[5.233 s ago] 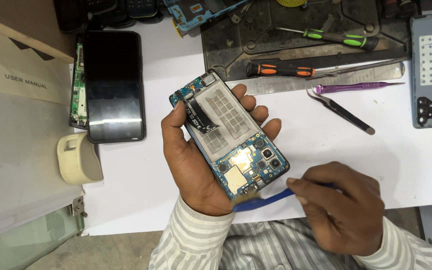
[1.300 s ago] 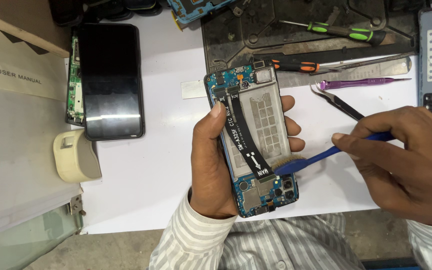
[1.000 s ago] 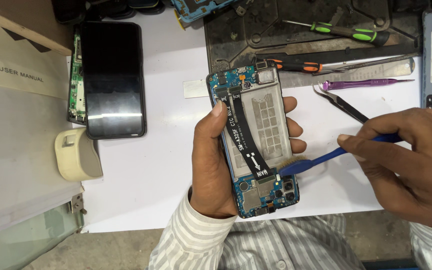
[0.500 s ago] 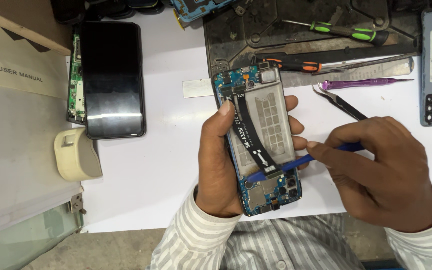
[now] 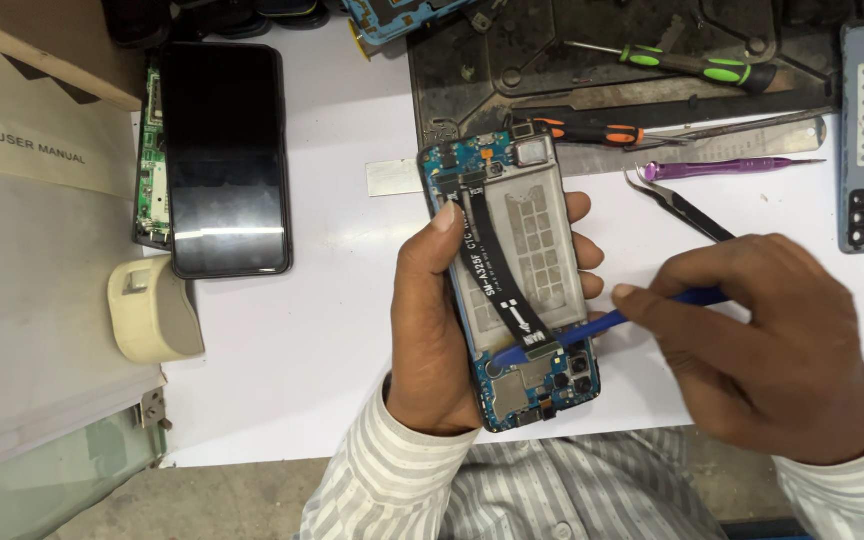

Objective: The person works on a disassembled smartphone at a repair bench. They use tweezers on the internals, pry and clean the phone's interior with a blue spudger, brush the board and battery compartment with a toothbrush-style brush, unscrew components with a screwdriver, and remove and reseat the battery.

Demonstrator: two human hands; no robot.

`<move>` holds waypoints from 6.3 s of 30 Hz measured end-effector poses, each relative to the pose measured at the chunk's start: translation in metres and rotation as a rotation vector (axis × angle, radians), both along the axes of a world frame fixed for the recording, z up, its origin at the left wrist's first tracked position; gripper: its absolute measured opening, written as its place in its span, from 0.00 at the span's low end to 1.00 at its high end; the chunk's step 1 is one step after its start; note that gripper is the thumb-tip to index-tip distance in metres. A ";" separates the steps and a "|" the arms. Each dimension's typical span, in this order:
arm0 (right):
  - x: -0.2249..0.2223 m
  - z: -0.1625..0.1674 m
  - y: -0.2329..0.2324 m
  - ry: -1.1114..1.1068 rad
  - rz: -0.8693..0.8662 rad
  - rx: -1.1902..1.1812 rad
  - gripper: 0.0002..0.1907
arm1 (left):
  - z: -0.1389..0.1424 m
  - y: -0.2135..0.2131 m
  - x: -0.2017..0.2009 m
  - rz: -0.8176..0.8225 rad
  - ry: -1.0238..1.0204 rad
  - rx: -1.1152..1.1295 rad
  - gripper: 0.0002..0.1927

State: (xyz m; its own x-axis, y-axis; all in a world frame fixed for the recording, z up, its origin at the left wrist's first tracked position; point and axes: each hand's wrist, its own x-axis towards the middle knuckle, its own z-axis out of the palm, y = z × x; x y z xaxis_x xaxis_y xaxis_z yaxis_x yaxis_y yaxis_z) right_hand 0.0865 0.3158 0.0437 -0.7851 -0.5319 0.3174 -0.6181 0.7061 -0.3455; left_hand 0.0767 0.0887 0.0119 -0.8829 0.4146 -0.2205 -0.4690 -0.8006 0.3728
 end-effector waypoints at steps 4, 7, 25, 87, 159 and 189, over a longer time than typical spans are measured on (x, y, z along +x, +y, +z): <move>-0.001 0.001 0.010 -0.048 -0.032 0.024 0.25 | 0.002 -0.003 0.000 0.000 -0.008 -0.051 0.42; 0.003 0.000 0.012 -0.093 -0.079 0.021 0.23 | 0.003 -0.002 -0.001 0.007 -0.002 -0.070 0.42; 0.048 -0.002 -0.014 -0.296 -0.390 -0.160 0.10 | 0.005 -0.003 -0.005 0.254 0.120 -0.135 0.38; 0.084 -0.011 -0.020 -0.402 -0.476 -0.087 0.11 | 0.013 -0.012 -0.001 0.459 0.099 -0.142 0.37; 0.084 -0.015 -0.049 -0.421 -0.325 -0.240 0.09 | 0.012 0.002 0.006 0.554 0.138 -0.161 0.37; 0.042 0.006 0.007 -0.042 -0.199 0.007 0.18 | 0.008 -0.008 -0.001 0.285 0.129 -0.083 0.39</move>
State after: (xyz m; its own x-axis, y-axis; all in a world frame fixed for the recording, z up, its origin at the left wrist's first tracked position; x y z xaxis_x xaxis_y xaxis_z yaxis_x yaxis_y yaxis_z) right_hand 0.1281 0.3227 0.0494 -0.8872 -0.3673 0.2793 -0.4516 0.8153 -0.3624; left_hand 0.0756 0.0808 0.0194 -0.9837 0.1321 -0.1221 -0.1752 -0.8571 0.4845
